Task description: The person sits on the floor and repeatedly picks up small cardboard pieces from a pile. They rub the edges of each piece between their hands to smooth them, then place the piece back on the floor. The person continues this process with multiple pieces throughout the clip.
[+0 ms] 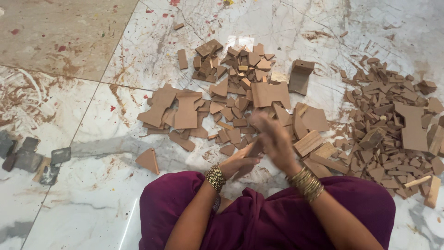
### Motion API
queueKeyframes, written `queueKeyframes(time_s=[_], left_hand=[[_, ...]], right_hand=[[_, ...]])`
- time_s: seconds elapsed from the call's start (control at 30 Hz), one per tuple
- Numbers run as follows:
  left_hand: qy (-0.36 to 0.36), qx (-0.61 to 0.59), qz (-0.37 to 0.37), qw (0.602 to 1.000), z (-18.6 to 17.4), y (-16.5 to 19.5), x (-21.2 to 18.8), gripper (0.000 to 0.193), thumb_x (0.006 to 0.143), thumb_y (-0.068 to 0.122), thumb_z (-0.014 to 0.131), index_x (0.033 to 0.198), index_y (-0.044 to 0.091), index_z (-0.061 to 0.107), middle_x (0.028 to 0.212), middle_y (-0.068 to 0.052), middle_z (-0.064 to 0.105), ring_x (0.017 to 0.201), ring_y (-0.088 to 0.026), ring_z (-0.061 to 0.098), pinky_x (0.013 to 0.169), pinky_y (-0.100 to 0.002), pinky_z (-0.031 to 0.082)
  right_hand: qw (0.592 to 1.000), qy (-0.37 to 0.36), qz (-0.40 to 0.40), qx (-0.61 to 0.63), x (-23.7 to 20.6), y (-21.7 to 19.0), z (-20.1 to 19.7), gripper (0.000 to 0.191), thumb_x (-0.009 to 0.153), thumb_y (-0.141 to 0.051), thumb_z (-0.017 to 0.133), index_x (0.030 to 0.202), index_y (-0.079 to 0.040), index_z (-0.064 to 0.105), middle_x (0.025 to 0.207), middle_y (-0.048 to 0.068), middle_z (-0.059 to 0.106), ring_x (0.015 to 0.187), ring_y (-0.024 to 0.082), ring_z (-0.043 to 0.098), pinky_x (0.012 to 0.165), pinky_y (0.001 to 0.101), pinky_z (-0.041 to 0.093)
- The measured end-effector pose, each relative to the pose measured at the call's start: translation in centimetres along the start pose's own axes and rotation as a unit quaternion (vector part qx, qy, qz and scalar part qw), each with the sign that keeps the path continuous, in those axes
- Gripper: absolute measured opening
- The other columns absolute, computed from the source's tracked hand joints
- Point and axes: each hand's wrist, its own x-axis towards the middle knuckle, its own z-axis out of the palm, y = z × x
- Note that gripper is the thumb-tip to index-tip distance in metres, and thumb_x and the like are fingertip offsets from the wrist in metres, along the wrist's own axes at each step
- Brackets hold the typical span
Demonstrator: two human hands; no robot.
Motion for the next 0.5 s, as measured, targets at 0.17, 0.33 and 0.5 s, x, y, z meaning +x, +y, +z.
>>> queueKeyframes(time_s=[0.17, 0.33, 0.5], left_hand=[[0.115, 0.369, 0.142, 0.911, -0.5, -2.0, 1.7, 0.029, 0.098, 0.019, 0.062, 0.120, 0.000, 0.062, 0.114, -0.018, 0.071, 0.107, -0.026, 0.071, 0.090, -0.038, 0.055], [0.253, 0.254, 0.149, 0.922, 0.0, -0.7, 1.5, 0.028, 0.088, 0.007, 0.066, 0.114, -0.005, 0.066, 0.111, -0.022, 0.070, 0.101, -0.031, 0.072, 0.083, -0.040, 0.059], [0.250, 0.348, 0.224, 0.875, -0.4, 0.1, 1.2, 0.045, 0.096, 0.007, 0.056, 0.140, 0.001, 0.052, 0.129, -0.021, 0.064, 0.115, -0.031, 0.068, 0.092, -0.037, 0.057]], right_hand=[[0.989, -0.107, -0.028, -0.098, -0.8, -4.0, 1.9, 0.058, 0.091, -0.004, 0.065, 0.148, -0.003, 0.051, 0.130, 0.019, 0.057, 0.122, 0.038, 0.056, 0.106, 0.0443, 0.047], [0.975, -0.052, -0.021, -0.215, -0.7, -4.5, 2.1, 0.058, 0.091, -0.004, 0.065, 0.148, -0.007, 0.052, 0.139, 0.022, 0.050, 0.126, 0.042, 0.053, 0.104, 0.0468, 0.047], [0.981, -0.083, -0.004, -0.176, -1.3, -4.8, 3.3, 0.058, 0.092, -0.005, 0.066, 0.148, -0.011, 0.051, 0.145, 0.026, 0.046, 0.125, 0.041, 0.057, 0.101, 0.0446, 0.052]])
